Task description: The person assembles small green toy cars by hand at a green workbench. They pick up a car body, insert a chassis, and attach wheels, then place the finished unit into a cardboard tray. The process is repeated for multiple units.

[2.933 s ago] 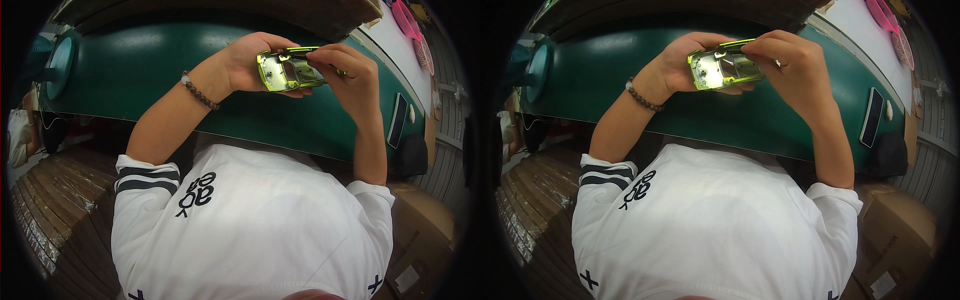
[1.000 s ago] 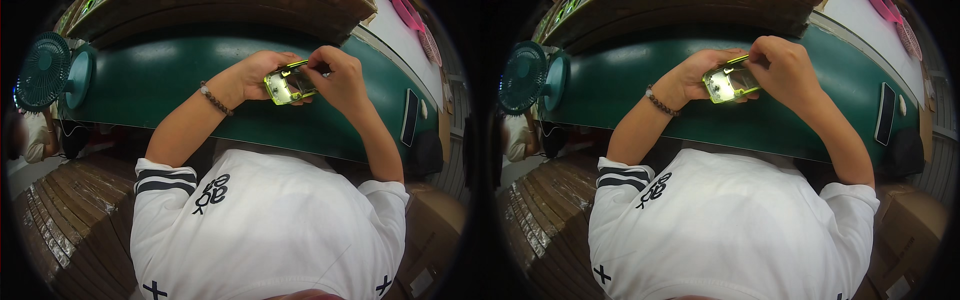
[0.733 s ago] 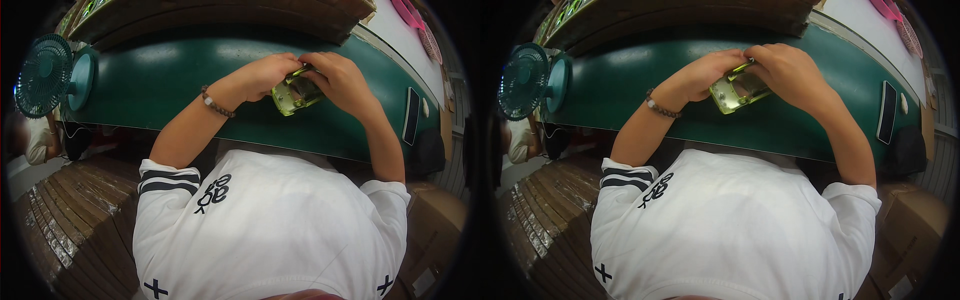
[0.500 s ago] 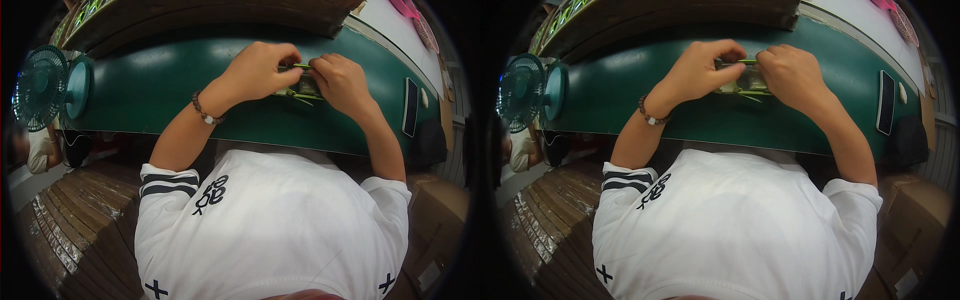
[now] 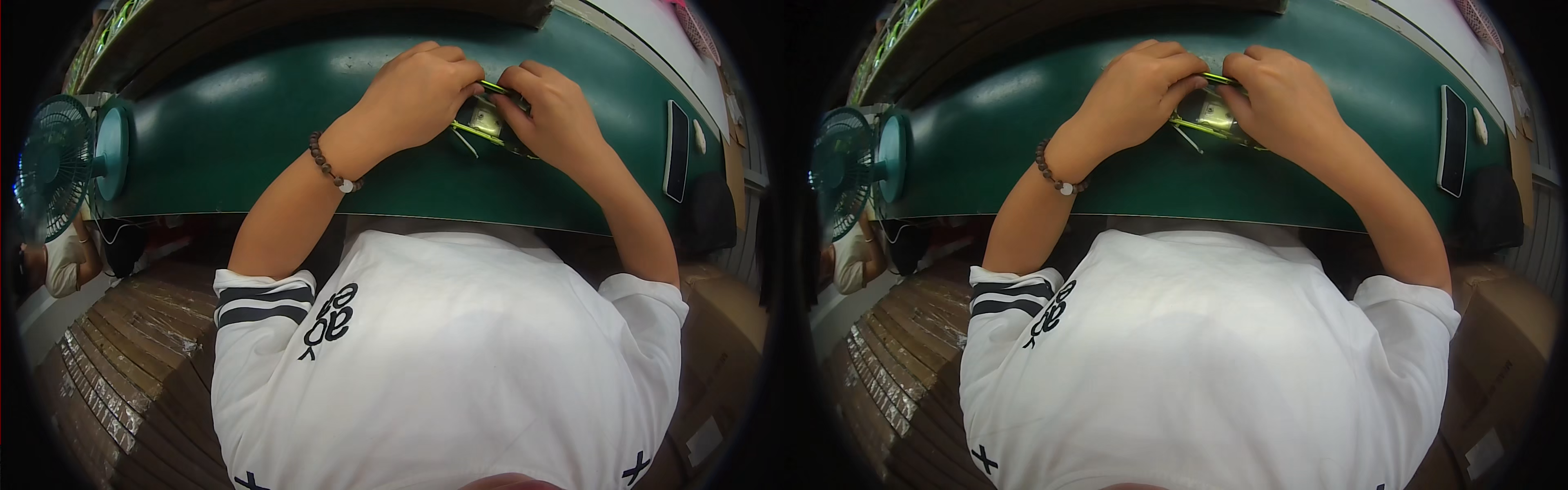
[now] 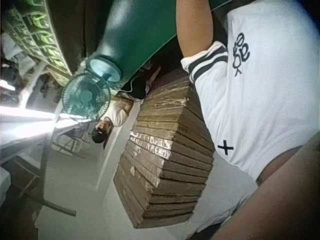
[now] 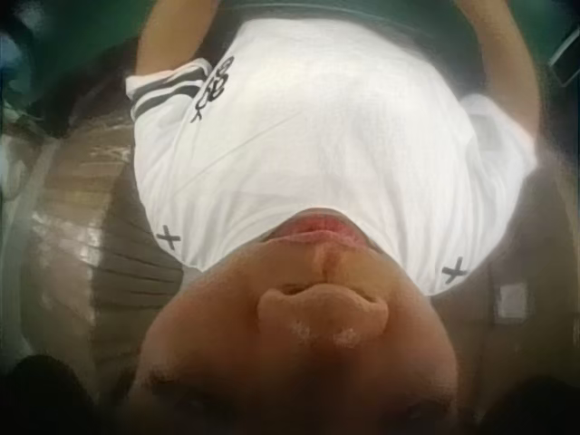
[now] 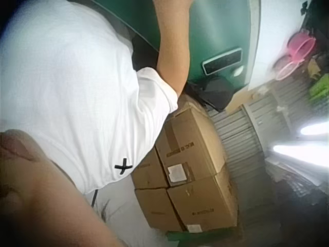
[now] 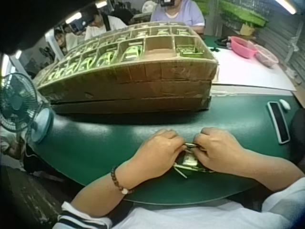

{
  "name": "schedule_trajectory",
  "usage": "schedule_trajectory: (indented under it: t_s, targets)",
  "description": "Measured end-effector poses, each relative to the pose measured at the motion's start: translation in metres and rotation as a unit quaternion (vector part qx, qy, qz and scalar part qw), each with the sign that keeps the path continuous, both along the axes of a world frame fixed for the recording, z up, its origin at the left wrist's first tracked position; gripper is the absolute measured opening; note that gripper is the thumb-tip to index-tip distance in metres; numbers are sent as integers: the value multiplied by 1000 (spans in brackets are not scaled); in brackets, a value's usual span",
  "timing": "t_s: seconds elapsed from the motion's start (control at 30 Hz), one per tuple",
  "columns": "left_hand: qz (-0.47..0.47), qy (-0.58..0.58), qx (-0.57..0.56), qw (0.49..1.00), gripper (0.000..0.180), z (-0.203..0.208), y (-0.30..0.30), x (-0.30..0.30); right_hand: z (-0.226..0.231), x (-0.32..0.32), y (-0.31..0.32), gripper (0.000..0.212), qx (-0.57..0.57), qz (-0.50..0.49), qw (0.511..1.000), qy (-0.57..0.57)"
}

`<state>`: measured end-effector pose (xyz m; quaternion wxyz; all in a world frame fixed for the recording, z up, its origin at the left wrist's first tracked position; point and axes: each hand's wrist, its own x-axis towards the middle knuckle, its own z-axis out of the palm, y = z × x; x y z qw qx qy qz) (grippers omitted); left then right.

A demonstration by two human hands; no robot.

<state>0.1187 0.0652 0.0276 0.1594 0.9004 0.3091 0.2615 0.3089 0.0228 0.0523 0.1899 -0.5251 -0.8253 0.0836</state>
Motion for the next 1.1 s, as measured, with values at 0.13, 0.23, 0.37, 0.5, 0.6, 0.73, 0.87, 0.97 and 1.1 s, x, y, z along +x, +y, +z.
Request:
schedule_trajectory:
  t_s: [0.13, 0.23, 0.37, 0.5, 0.6, 0.73, 0.87, 0.97, 1.1]
  targets:
    - [15, 12, 37, 999, 9, -2, -4, 5, -6, -5, 2, 15, 25, 2, 1000, 10]
    - [17, 15, 55, 998, 10, -1, -3, 8, -9, -3, 4, 15, 34, 12, 999, 4]
    - [28, 45, 64, 997, 3, 1, -5, 7, -9, -6, 8, 16, 46, 27, 999, 1]
    - [34, 17, 66, 997, 8, -4, -6, 6, -9, -5, 6, 15, 53, 22, 998, 14]
    - [30, 12, 69, 997, 7, -2, -5, 5, -8, 2, 5, 14, 35, 13, 998, 42]
    - [29, 12, 71, 997, 14, 0, -9, 1, 2, 0, -6, 31, -107, -70, 980, 154]
    - [40, -4, 60, 997, 21, 0, -9, 4, 4, -4, -21, 40, -73, -63, 973, 211]
    - [27, -24, 18, 999, 20, -2, -7, 3, 2, -1, -26, 39, -105, -57, 958, 262]
    - [-4, -23, -33, 999, 18, 1, -2, -2, 0, 21, -11, 31, -263, -37, 883, 387]
